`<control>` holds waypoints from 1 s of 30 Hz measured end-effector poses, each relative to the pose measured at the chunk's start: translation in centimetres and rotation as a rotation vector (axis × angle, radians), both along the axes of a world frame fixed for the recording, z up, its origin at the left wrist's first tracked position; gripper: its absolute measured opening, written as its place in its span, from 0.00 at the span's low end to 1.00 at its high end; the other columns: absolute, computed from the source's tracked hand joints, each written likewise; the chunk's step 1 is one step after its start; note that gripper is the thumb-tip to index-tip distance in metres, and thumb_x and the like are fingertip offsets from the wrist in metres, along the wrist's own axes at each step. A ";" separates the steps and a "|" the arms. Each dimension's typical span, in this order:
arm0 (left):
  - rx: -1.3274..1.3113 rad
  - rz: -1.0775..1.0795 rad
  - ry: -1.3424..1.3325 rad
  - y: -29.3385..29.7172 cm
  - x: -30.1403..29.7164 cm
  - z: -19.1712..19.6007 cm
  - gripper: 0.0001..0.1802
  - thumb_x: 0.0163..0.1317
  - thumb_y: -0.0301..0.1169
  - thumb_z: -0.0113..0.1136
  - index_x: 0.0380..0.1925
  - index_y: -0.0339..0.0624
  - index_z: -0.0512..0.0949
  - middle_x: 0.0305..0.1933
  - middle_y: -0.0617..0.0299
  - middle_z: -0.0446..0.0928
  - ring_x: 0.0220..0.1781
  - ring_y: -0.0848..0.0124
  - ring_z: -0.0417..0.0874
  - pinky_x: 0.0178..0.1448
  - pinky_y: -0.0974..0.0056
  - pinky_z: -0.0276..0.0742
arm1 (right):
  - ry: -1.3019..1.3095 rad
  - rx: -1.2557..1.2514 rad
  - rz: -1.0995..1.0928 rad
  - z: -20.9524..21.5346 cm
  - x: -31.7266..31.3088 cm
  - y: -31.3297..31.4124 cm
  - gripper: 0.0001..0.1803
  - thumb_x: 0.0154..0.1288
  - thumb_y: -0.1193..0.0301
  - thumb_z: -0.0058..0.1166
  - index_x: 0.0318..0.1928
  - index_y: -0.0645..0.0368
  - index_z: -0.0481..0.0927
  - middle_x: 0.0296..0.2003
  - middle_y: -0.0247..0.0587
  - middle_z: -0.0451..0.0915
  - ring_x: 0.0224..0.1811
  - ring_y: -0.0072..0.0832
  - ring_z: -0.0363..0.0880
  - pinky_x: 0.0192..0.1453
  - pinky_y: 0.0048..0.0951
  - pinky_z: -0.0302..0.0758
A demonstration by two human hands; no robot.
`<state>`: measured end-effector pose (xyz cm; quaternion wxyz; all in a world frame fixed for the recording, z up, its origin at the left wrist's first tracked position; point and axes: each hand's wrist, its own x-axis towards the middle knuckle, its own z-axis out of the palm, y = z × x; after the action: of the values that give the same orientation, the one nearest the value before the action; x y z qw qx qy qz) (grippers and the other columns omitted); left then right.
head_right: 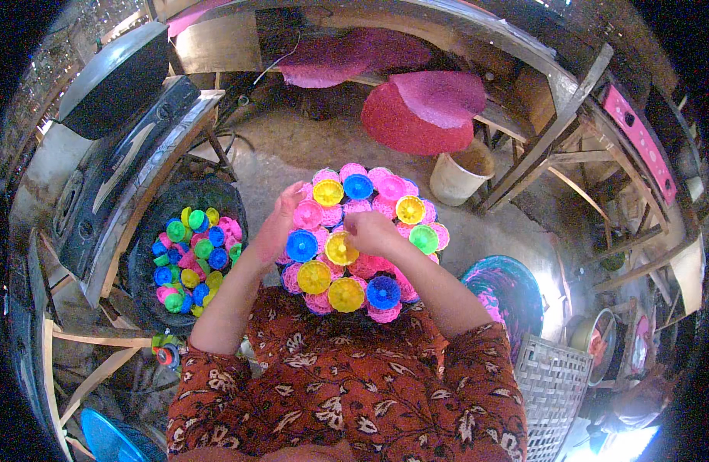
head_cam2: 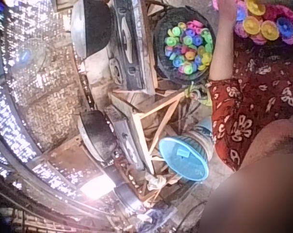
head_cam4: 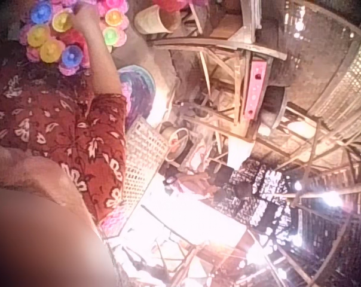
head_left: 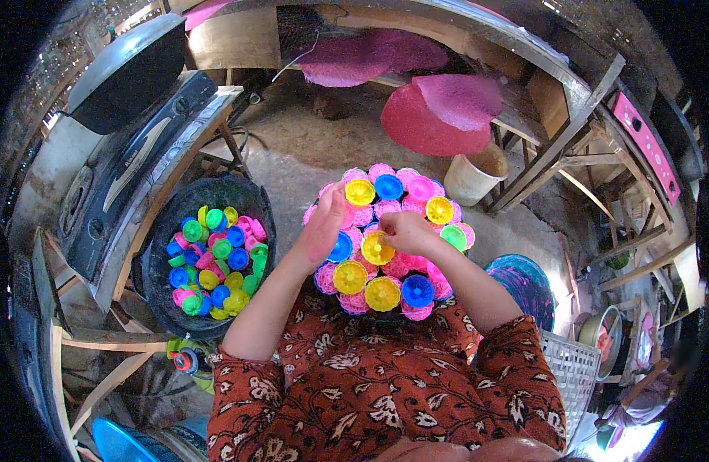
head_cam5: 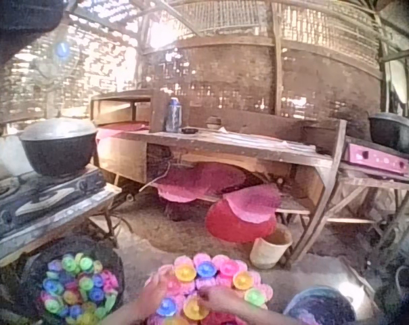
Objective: The person arranges colorful plastic caps into a circular pattern on a tray, then uses a wooden stick to apply pink paste onto the caps. The person continues to apply the paste repeatedly across the caps.
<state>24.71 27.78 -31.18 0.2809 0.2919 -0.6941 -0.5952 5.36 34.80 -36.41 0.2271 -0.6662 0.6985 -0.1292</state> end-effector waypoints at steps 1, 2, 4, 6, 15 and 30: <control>0.004 -0.003 -0.004 -0.1 0.5 0.1 0.44 0.64 0.62 0.28 0.63 0.30 0.51 0.67 0.44 0.54 0.69 0.59 0.54 0.70 0.61 0.48 | 0.028 0.020 0.020 -0.2 0.0 0.0 0.17 0.49 0.62 0.58 0.39 0.58 0.79 0.32 0.44 0.81 0.36 0.40 0.80 0.40 0.39 0.75; 0.009 -0.008 -0.008 -0.2 1.1 0.2 0.44 0.64 0.62 0.28 0.64 0.31 0.50 0.67 0.44 0.54 0.70 0.59 0.53 0.70 0.61 0.47 | 0.056 0.041 0.040 -0.3 0.2 0.0 0.17 0.49 0.62 0.58 0.39 0.57 0.79 0.32 0.44 0.81 0.36 0.40 0.80 0.40 0.39 0.75; 0.030 -0.005 -0.038 -0.1 1.9 0.6 0.45 0.61 0.65 0.26 0.65 0.37 0.49 0.68 0.46 0.53 0.70 0.59 0.51 0.70 0.57 0.45 | 0.088 0.073 0.070 -0.5 0.3 0.0 0.18 0.48 0.62 0.59 0.39 0.57 0.79 0.31 0.44 0.81 0.35 0.40 0.80 0.40 0.39 0.75; 0.066 0.006 -0.089 0.1 2.5 1.1 0.47 0.56 0.70 0.21 0.67 0.48 0.48 0.69 0.49 0.53 0.72 0.59 0.49 0.70 0.47 0.42 | 0.097 0.099 0.089 -0.7 0.2 0.0 0.18 0.47 0.61 0.59 0.38 0.57 0.79 0.31 0.44 0.81 0.35 0.39 0.80 0.40 0.39 0.75; 0.095 -0.012 -0.085 -0.7 3.8 0.3 0.51 0.53 0.73 0.24 0.67 0.48 0.46 0.70 0.50 0.50 0.72 0.57 0.45 0.71 0.45 0.39 | 0.114 0.167 0.118 0.1 0.3 0.1 0.17 0.47 0.61 0.59 0.35 0.58 0.80 0.30 0.44 0.81 0.34 0.39 0.80 0.39 0.39 0.75; -0.246 0.400 -0.340 -7.3 13.1 -0.7 0.28 0.64 0.51 0.45 0.55 0.44 0.69 0.50 0.52 0.76 0.53 0.62 0.75 0.56 0.60 0.69 | -0.121 -0.224 0.004 2.8 -2.8 3.9 0.16 0.54 0.63 0.57 0.40 0.60 0.80 0.34 0.45 0.80 0.36 0.36 0.79 0.42 0.33 0.75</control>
<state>37.82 20.53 -31.87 0.3056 0.4822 -0.7267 -0.3821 2.53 38.69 -33.65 0.1930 -0.6796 0.6636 -0.2461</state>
